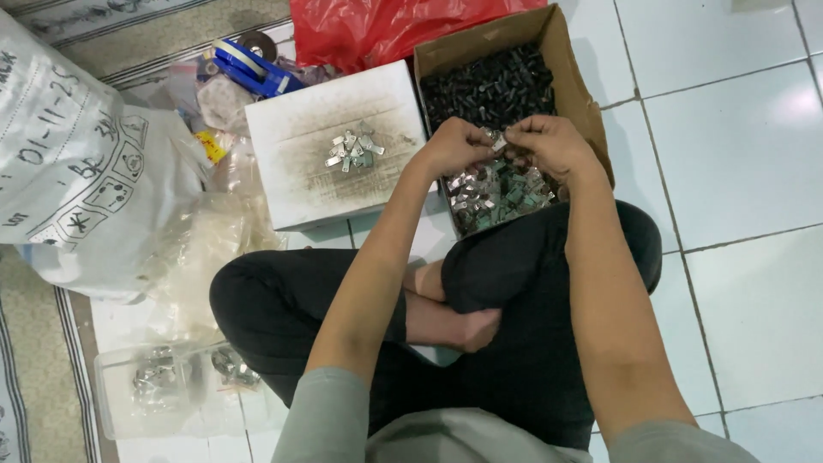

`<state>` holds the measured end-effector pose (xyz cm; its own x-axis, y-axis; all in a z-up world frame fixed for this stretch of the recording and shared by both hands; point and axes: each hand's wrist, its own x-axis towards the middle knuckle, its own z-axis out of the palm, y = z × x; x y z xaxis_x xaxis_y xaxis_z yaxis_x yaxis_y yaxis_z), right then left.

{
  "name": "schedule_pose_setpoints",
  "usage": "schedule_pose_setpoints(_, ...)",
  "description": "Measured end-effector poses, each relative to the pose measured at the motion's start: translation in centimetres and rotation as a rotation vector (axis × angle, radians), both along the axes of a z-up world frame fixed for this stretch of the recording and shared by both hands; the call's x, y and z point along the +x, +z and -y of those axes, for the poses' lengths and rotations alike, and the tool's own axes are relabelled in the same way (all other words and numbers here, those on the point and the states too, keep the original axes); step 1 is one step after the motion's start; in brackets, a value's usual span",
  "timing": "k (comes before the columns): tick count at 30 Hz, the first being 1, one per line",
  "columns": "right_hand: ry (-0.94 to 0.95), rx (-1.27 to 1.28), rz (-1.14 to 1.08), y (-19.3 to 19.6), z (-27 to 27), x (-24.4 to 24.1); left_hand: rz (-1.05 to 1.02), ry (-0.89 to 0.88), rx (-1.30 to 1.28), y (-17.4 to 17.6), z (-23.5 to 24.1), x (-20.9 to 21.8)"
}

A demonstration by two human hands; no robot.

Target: The person sits on the floor and sorts small metallic parts from a cardboard box onto a white surface. They pick up the parts by hand, separate them, and place them into small plastic bags, which are then set aside.

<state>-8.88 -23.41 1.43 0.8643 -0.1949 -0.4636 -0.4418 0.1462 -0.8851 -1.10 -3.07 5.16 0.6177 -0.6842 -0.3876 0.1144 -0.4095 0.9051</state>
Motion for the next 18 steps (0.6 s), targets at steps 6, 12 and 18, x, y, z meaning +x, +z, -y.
schedule_pose_setpoints(6, 0.181, -0.753, -0.256, -7.0, 4.9, 0.3, 0.176, -0.020, 0.192, -10.9, 2.1, 1.2)
schedule_pose_setpoints(12, 0.534, -1.131, -0.244, -8.0, 4.0, 0.2, 0.150, 0.004, 0.177, -3.4, 1.3, -0.2)
schedule_pose_setpoints(18, 0.651, -1.088, -0.137, -3.3, -2.8, 1.3, 0.009, 0.171, 0.012, -3.4, 0.6, 0.1)
